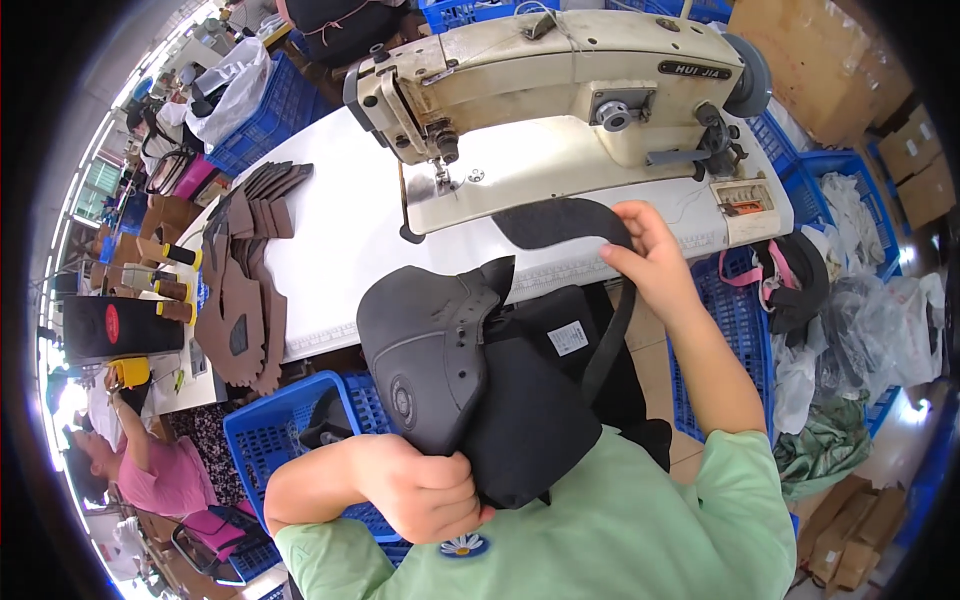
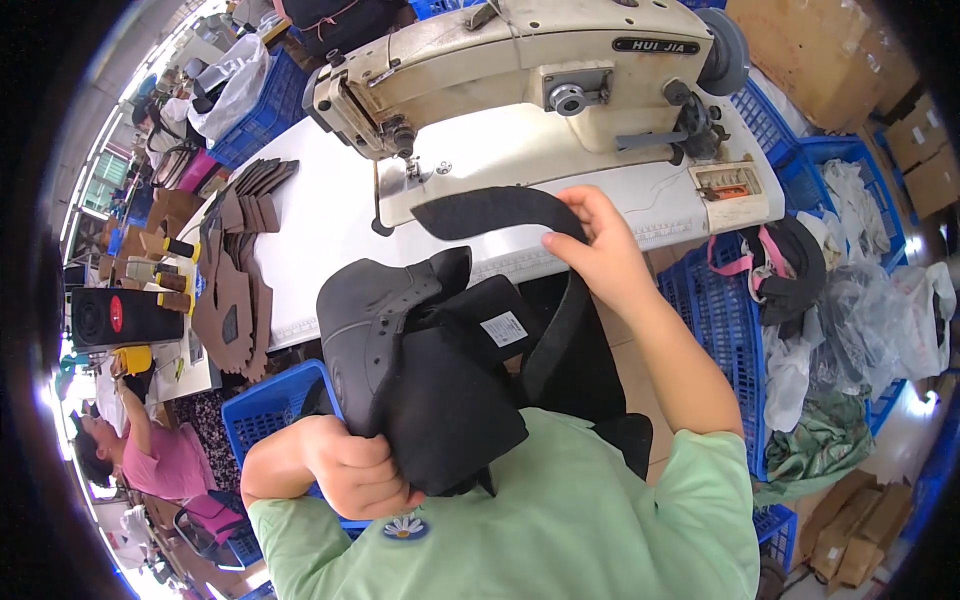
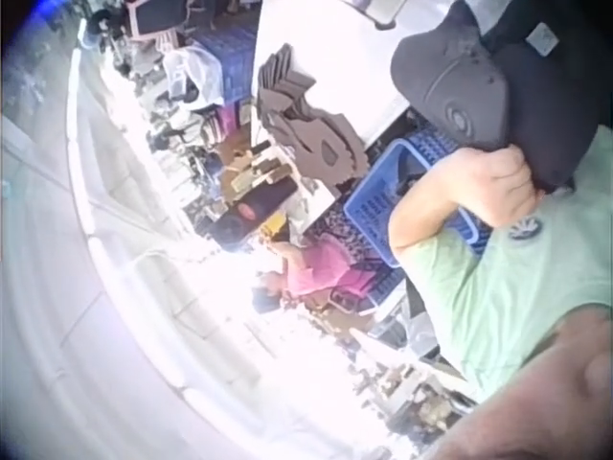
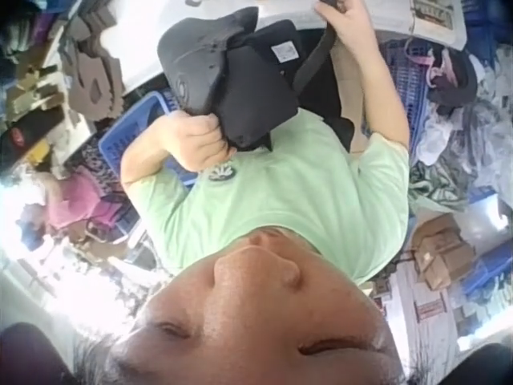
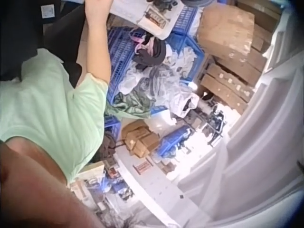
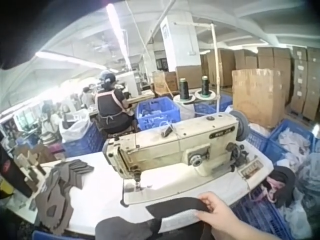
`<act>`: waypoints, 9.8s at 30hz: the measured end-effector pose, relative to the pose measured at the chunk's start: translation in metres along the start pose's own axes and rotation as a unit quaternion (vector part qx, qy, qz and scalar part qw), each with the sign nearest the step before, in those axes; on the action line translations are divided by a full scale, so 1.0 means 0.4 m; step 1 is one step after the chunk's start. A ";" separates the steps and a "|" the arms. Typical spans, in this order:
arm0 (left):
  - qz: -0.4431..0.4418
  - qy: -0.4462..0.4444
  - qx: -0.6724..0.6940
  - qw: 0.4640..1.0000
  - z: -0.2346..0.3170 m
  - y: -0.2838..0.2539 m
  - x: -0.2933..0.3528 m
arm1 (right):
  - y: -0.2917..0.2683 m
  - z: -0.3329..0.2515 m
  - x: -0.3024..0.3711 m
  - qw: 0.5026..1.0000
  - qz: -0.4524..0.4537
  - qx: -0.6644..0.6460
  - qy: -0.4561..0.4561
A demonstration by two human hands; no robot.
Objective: The recorder is stitching various components of a shoe using an industrial sewing machine.
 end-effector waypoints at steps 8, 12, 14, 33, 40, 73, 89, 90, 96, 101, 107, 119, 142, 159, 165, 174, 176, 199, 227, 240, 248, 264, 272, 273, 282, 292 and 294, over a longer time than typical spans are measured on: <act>0.100 0.025 -0.066 0.993 0.022 -0.017 0.038 | 0.191 0.162 0.014 0.904 -0.115 -0.320 0.260; 0.146 0.008 -0.057 0.988 0.036 -0.025 0.090 | 0.242 0.151 0.008 0.919 -0.151 -0.282 0.229; 0.182 0.002 -0.061 0.981 0.050 -0.038 0.128 | 0.236 0.100 -0.012 0.947 -0.107 -0.288 0.092; 0.374 -0.608 0.523 0.466 -0.162 0.105 0.392 | 0.246 -0.043 0.004 0.991 0.028 0.092 -0.094; 0.281 -0.737 0.532 0.307 -0.278 0.145 0.416 | 0.284 -0.059 -0.028 0.989 -0.014 0.106 -0.100; 0.279 -0.749 0.495 0.340 -0.360 0.132 0.392 | 0.101 -0.114 -0.056 0.999 0.007 0.025 0.037; 0.096 -0.779 0.454 0.421 -0.490 0.158 0.370 | 0.281 0.116 0.013 0.990 0.006 0.026 0.139; 0.103 -0.763 0.466 0.436 -0.505 0.153 0.377 | 0.288 0.136 0.023 0.993 0.016 0.024 0.113; -0.078 -0.809 0.340 0.473 -0.556 0.155 0.386 | 0.356 0.170 0.016 0.994 0.020 0.106 0.001; -0.087 -0.812 0.276 0.506 -0.572 0.136 0.386 | 0.293 0.171 -0.055 0.985 0.089 -0.016 0.149; -0.112 -0.823 0.231 0.507 -0.477 0.090 0.447 | 0.266 0.224 -0.151 0.981 0.044 0.120 0.149; -0.084 -0.798 0.228 0.551 -0.635 0.076 0.382 | 0.148 -0.041 -0.144 0.988 0.006 0.126 0.091; -0.081 -0.825 0.228 0.510 -0.760 0.224 0.459 | 0.318 0.154 -0.286 0.849 -0.278 0.439 0.100; -0.178 -0.813 0.125 0.540 -0.782 0.206 0.417 | 0.309 0.162 -0.421 0.852 -0.339 0.351 0.192; -0.185 -0.827 0.106 0.521 -0.776 0.198 0.406 | 0.348 0.220 -0.354 0.828 -0.281 0.464 0.142; -0.183 -0.817 0.086 0.539 -0.772 0.188 0.383 | 0.352 0.230 -0.364 0.845 -0.265 0.457 0.085; -0.191 -0.822 0.083 0.531 -0.770 0.187 0.383 | 0.351 0.234 -0.360 0.868 -0.256 0.418 0.085; -0.108 -0.850 0.153 0.492 -0.803 0.213 0.456 | 0.347 0.284 -0.404 0.889 -0.254 0.377 0.059; -0.114 -0.838 0.106 0.524 -0.793 0.194 0.416 | 0.333 0.329 -0.403 0.918 -0.195 0.346 0.017; -0.142 -0.846 0.133 0.496 -0.826 0.207 0.457 | 0.333 0.316 -0.448 0.883 -0.236 0.406 -0.015; -0.148 -0.831 0.075 0.531 -0.847 0.218 0.475 | 0.340 0.290 -0.458 0.874 -0.287 0.380 0.098; -0.179 -0.849 0.066 0.493 -0.845 0.209 0.495 | 0.338 0.316 -0.444 0.896 -0.264 0.353 0.060; -0.169 -0.876 0.074 0.446 -0.862 0.215 0.545 | 0.342 0.313 -0.459 0.891 -0.268 0.358 0.079; -0.170 -0.875 0.071 0.448 -0.862 0.214 0.544 | 0.343 0.311 -0.459 0.889 -0.273 0.359 0.084; -0.196 -0.854 0.059 0.479 -0.829 0.193 0.474 | 0.346 0.296 -0.456 0.882 -0.275 0.374 0.081; -0.188 -0.859 0.073 0.470 -0.837 0.207 0.513 | 0.334 0.305 -0.448 0.898 -0.249 0.358 0.054; -0.175 -0.870 0.139 0.440 -0.844 0.215 0.523 | 0.330 0.315 -0.444 0.900 -0.250 0.348 0.081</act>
Point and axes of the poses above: each hand's wrist, its own x-axis away from the middle knuckle, its own y-axis out of the palm, z = x × y, the point moved 4 cm from there along -x, towards the middle knuckle, and after that the axes turned 11 degrees about -y, right-handed, at the moved point
